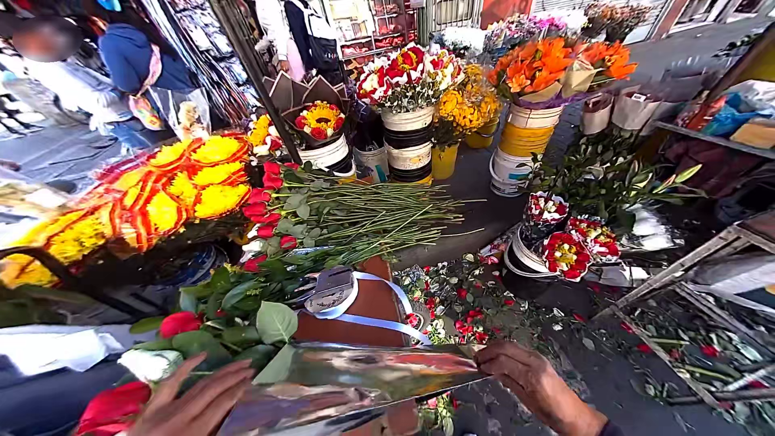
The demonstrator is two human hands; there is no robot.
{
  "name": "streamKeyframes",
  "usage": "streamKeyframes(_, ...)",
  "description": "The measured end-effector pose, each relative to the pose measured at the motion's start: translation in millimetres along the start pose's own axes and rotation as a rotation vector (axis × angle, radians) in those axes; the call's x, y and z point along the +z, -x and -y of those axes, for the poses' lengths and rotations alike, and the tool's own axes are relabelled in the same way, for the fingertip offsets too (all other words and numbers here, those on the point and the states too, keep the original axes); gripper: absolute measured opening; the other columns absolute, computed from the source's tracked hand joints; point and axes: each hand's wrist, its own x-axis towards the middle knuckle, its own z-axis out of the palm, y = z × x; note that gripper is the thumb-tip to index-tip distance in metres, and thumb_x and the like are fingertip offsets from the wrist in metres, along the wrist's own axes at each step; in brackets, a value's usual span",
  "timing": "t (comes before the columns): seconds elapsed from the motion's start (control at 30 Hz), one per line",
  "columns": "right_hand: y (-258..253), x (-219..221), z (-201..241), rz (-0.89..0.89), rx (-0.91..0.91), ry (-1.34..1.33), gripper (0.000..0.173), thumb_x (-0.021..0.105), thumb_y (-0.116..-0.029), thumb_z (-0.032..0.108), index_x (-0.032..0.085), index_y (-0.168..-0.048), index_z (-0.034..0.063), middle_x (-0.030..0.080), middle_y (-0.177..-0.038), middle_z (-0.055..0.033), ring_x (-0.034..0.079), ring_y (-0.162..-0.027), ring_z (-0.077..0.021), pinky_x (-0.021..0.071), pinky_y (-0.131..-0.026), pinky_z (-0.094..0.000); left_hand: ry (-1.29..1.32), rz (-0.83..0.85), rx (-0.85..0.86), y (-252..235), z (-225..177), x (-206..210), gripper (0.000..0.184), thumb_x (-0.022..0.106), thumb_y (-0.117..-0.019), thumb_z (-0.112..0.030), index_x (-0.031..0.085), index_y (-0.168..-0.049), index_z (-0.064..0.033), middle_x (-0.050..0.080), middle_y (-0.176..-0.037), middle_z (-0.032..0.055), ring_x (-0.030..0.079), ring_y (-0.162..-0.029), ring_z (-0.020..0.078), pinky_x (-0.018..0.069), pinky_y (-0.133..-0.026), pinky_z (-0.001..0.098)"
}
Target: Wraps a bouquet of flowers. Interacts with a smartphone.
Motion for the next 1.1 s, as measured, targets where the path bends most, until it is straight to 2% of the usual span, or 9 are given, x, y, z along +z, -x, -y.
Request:
streamKeyframes(0.07, -2.9, -1.2, -3.2, 0.010, -0.043, -0.006, 0.019, 0.056, -0.1047, 0.014, 0.074, -0.099, 0.0116, 0.074, -0.113, -0.0023, 0.068, -0.113, -0.0147, 0.0551, -0.101, -0.0307, 0.085, -0.146, 0.026, 9.0, -4.7, -9.6, 0.039, 0.058, -0.0967, -0.023, 0.064, -0.124, 0.0045, 0.063, -0.131, 0.0281, 0.053, -0.133, 0.0446, 0.0270, -0.117, 0.0650)
streamKeyframes(0.13, -4.7, -4.7, -6.1, 0.045, -0.059, -0.029, 0.018, 0.056, -0.1049, 0.013, 0.073, -0.099, 0.0107, 0.073, -0.114, -0.0031, 0.067, -0.113, -0.0157, 0.0546, -0.102, -0.0319, 0.136, -0.195, 0.011, 5.7, -18.2, -7.4, 0.072, 0.063, -0.0903, -0.054, 0.056, -0.134, 0.0023, 0.055, -0.141, 0.0295, 0.041, -0.142, 0.0460, 0.0229, -0.120, 0.0625)
streamKeyframes(0.23, -4.9, -5.2, -14.6, 0.063, -0.097, -0.064, 0.018, 0.055, -0.1052, 0.013, 0.072, -0.100, 0.0099, 0.073, -0.115, -0.0038, 0.067, -0.114, -0.0163, 0.0543, -0.102, -0.0325, 0.034, -0.173, -0.031, -14.1, -36.3, 8.9, 0.093, 0.074, -0.0804, -0.067, 0.052, -0.142, 0.0002, 0.052, -0.147, 0.0266, 0.036, -0.147, 0.0451, 0.0176, -0.120, 0.0688)
streamKeyframes(0.33, -3.2, -6.6, -16.4, 0.076, -0.131, -0.087, 0.019, 0.054, -0.1051, 0.012, 0.072, -0.099, 0.0085, 0.073, -0.115, -0.0057, 0.067, -0.114, -0.0175, 0.0540, -0.102, -0.0340, 0.013, -0.265, -0.010, -23.4, -16.6, 32.0, 0.047, 0.074, -0.0883, -0.052, 0.073, -0.114, -0.0126, 0.068, -0.132, 0.0071, 0.049, -0.141, 0.0286, 0.0235, -0.122, 0.0633)
streamKeyframes(0.43, -3.0, -15.2, -4.5, 0.143, -0.021, -0.164, 0.018, 0.058, -0.1033, 0.010, 0.074, -0.099, 0.0026, 0.074, -0.115, -0.0123, 0.067, -0.118, -0.0232, 0.0516, -0.107, -0.0392, 0.301, -0.349, 0.052, -18.9, -17.0, 31.0, 0.014, 0.065, -0.0964, -0.025, 0.073, -0.089, -0.0170, 0.076, -0.110, -0.0037, 0.063, -0.127, 0.0188, 0.0343, -0.123, 0.0510)
streamKeyframes(0.53, 2.6, -13.8, -7.3, 0.202, 0.144, -0.316, 0.019, 0.059, -0.1027, 0.010, 0.071, -0.102, -0.0047, 0.071, -0.119, -0.0207, 0.064, -0.123, -0.0307, 0.0492, -0.110, -0.0466, 0.500, -0.228, 0.007, -10.9, -35.6, 21.2, 0.025, 0.054, -0.1062, -0.029, 0.071, -0.112, -0.0109, 0.075, -0.120, 0.0034, 0.063, -0.128, 0.0233, 0.0382, -0.121, 0.0514)
streamKeyframes(0.6, 6.6, -7.0, -10.9, 0.196, 0.203, -0.430, 0.022, 0.056, -0.1042, 0.011, 0.067, -0.104, -0.0092, 0.069, -0.120, -0.0250, 0.063, -0.124, -0.0338, 0.0483, -0.110, -0.0504, 0.435, -0.175, -0.148, -5.8, -44.3, 22.0, 0.043, 0.047, -0.1079, -0.037, 0.065, -0.131, -0.0052, 0.073, -0.121, 0.0086, 0.070, -0.113, 0.0169, 0.0541, -0.102, 0.0415)
streamKeyframes(0.73, 4.3, 0.5, -5.7, 0.143, 0.265, -0.462, 0.024, 0.055, -0.1050, 0.011, 0.062, -0.102, -0.0113, 0.070, -0.112, -0.0258, 0.068, -0.113, -0.0311, 0.0528, -0.103, -0.0483, 0.293, -0.346, -0.315, -33.0, -43.8, 38.2, 0.044, 0.042, -0.1093, -0.039, 0.067, -0.104, -0.0020, 0.064, -0.073, 0.0089, 0.064, -0.065, 0.0169, 0.0549, -0.062, 0.0372)
streamKeyframes(1.1, -14.4, -6.5, 7.8, 0.179, 0.591, -0.265, 0.029, 0.058, -0.1044, 0.019, 0.064, -0.106, -0.0098, 0.069, -0.095, -0.0200, 0.068, -0.086, -0.0220, 0.0557, -0.083, -0.0413, 0.379, 0.114, -0.786, -128.0, -13.1, 67.5, 0.042, 0.039, -0.1117, -0.028, 0.059, -0.127, 0.0061, 0.067, -0.104, 0.0263, 0.067, -0.098, 0.0394, 0.0528, -0.091, 0.0560)
